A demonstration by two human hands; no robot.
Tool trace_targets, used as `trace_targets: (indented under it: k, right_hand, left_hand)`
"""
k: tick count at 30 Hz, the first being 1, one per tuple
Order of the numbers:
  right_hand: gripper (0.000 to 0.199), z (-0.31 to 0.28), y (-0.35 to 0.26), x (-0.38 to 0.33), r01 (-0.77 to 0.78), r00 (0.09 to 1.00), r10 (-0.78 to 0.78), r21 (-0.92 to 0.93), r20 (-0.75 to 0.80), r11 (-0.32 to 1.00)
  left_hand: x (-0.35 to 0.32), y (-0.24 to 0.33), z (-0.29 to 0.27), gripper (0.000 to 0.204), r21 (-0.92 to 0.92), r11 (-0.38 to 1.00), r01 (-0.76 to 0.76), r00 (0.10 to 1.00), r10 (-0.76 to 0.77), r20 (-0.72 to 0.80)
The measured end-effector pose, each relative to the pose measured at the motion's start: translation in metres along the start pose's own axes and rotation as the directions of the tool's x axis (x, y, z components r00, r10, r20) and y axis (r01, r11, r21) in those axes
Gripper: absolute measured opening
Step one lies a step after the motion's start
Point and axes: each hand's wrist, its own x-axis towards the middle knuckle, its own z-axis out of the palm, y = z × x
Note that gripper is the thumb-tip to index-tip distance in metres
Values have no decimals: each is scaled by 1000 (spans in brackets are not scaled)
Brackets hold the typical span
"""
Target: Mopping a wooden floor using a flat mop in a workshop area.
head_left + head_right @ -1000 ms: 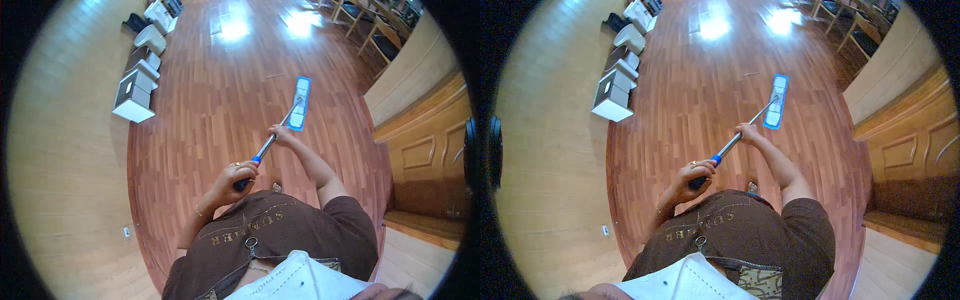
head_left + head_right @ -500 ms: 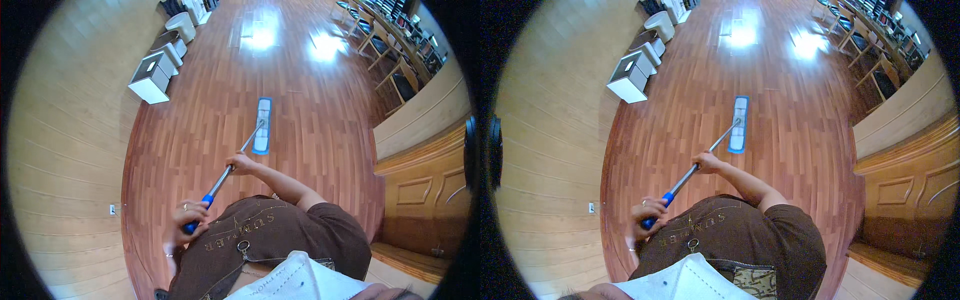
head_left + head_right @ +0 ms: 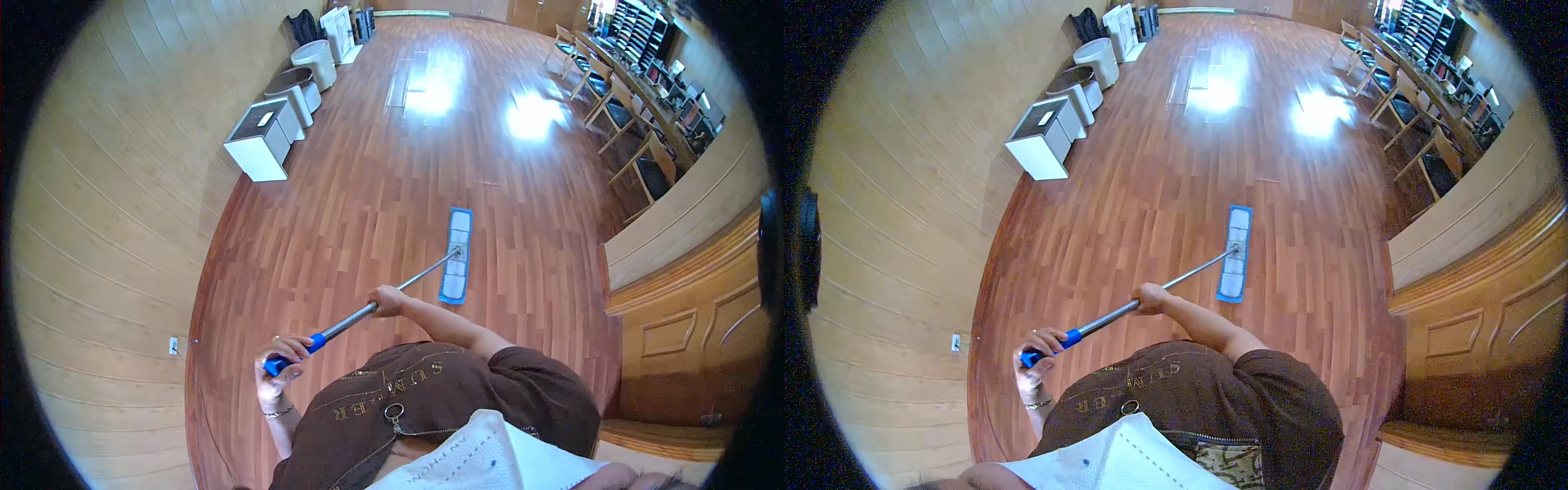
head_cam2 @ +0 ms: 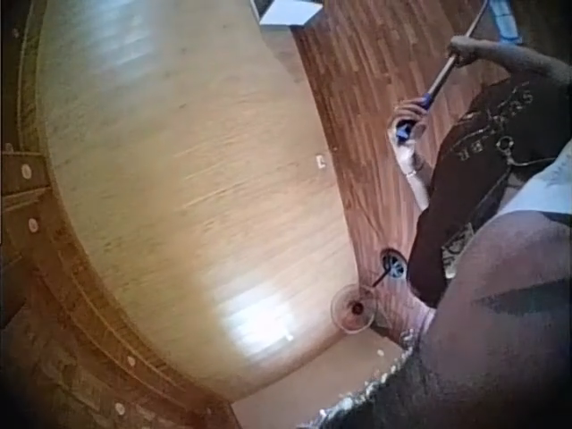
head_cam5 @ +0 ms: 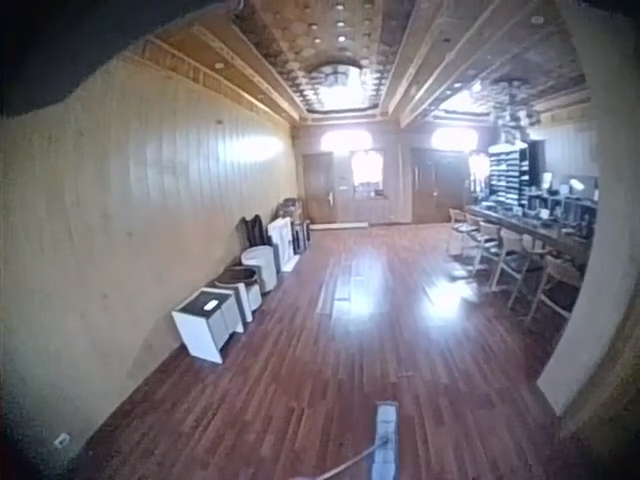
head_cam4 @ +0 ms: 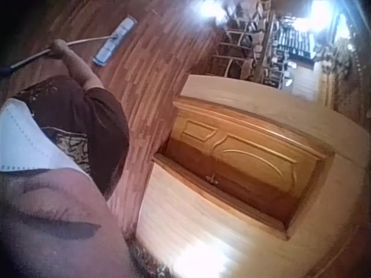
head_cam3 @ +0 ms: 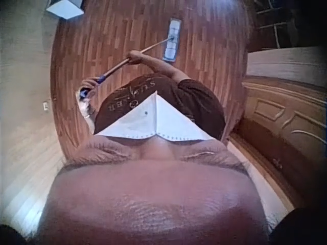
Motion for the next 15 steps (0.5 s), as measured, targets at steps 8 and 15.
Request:
trace_targets:
  k: [8,15]
  right_hand:
    - [24,0,42,-85,-159,975,162,28,-155,987]
    - [21,12,55,-172,-484,806,497,126,-322,866]
  left_hand:
    - [22,-44,18,15,-76,995,70,931,-38,364]
    - [59,-77,48,16,-184,965,185,775,-28,631]
